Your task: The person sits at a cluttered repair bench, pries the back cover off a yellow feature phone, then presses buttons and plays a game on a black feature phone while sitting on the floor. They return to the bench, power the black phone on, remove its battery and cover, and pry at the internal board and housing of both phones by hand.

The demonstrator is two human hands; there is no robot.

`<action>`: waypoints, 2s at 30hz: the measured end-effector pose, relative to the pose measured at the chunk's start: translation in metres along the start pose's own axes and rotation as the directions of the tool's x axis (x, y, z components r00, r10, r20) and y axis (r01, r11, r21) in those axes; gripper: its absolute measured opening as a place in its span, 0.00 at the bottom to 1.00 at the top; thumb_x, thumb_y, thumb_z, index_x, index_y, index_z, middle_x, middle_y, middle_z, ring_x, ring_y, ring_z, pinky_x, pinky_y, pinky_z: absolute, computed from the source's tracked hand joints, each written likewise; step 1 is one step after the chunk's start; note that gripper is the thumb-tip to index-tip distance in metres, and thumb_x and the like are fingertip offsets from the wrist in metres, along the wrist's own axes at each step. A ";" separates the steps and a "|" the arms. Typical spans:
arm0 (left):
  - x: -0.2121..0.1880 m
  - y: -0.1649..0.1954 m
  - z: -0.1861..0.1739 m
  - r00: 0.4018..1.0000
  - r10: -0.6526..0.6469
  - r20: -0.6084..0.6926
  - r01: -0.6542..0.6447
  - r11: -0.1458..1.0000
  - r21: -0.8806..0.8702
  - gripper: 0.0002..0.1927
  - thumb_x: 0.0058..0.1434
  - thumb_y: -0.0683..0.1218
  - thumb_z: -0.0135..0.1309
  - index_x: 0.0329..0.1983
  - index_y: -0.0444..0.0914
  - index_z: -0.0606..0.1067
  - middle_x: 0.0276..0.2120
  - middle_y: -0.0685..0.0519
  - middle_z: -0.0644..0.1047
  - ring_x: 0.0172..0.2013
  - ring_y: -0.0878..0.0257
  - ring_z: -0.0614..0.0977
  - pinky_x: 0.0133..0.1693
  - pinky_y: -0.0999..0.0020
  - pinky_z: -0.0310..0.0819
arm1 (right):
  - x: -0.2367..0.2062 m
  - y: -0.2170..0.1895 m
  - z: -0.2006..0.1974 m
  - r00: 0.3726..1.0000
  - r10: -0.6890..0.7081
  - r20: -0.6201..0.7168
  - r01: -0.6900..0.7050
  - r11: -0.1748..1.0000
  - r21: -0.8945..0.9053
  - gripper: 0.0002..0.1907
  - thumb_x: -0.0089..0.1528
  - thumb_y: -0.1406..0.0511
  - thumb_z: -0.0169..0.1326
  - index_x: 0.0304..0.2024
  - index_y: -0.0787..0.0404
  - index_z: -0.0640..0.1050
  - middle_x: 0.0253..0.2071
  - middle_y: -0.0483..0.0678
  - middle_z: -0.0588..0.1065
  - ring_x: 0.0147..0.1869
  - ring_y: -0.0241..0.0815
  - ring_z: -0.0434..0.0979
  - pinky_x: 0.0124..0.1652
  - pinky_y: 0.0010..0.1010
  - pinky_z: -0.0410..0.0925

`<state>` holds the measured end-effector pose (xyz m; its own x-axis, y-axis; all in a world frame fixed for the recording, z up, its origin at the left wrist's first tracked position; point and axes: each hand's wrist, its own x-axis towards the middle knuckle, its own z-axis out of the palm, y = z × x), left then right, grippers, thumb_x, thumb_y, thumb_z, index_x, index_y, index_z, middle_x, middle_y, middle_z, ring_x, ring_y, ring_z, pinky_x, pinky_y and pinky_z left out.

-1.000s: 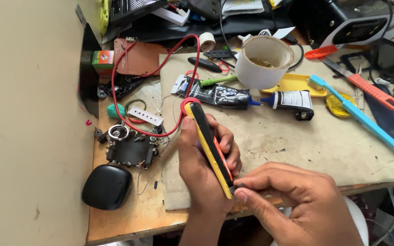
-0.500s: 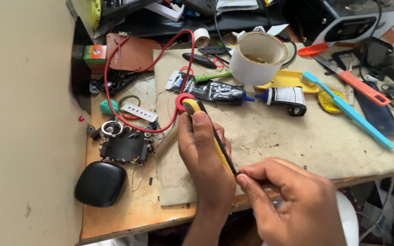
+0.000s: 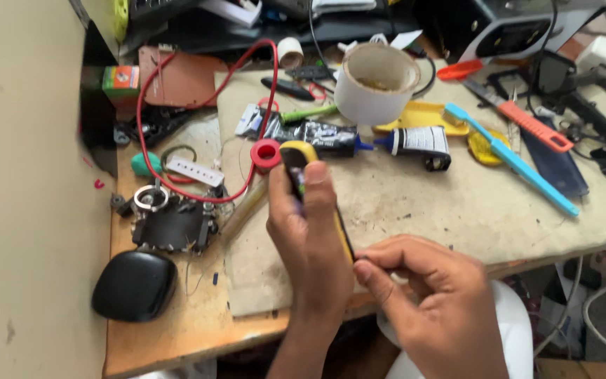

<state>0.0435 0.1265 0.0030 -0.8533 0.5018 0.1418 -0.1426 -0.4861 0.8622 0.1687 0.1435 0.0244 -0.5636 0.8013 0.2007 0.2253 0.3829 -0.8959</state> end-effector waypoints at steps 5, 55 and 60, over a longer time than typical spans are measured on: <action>0.005 0.002 0.002 0.999 -0.041 -0.003 0.041 0.997 -0.066 0.18 0.70 0.58 0.49 0.40 0.38 0.67 0.25 0.62 0.64 0.25 0.73 0.63 0.24 0.73 0.55 | 0.003 -0.003 -0.009 0.996 -0.036 0.080 0.042 0.997 -0.065 0.08 0.58 0.72 0.63 0.40 0.65 0.84 0.39 0.44 0.83 0.41 0.29 0.84 0.39 0.20 0.76; 0.002 0.004 0.002 0.985 -0.118 0.124 0.131 0.986 -0.103 0.16 0.70 0.54 0.53 0.40 0.36 0.71 0.24 0.58 0.69 0.25 0.72 0.68 0.28 0.75 0.61 | 0.015 0.006 0.001 0.988 0.152 -0.004 -0.139 0.914 0.382 0.08 0.59 0.76 0.61 0.41 0.73 0.82 0.38 0.51 0.82 0.42 0.32 0.80 0.41 0.22 0.73; 0.003 -0.001 0.003 0.988 -0.069 0.139 0.079 0.994 -0.073 0.17 0.71 0.54 0.51 0.47 0.34 0.73 0.25 0.58 0.70 0.28 0.72 0.69 0.30 0.75 0.63 | 0.015 0.005 0.002 0.989 0.144 -0.022 -0.124 0.911 0.394 0.07 0.60 0.76 0.60 0.41 0.73 0.82 0.37 0.50 0.83 0.42 0.32 0.81 0.42 0.22 0.73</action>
<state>0.0425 0.1312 0.0039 -0.7635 0.6285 0.1486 -0.2461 -0.4958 0.8328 0.1598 0.1570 0.0227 -0.5075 0.8581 0.0784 -0.0379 0.0686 -0.9969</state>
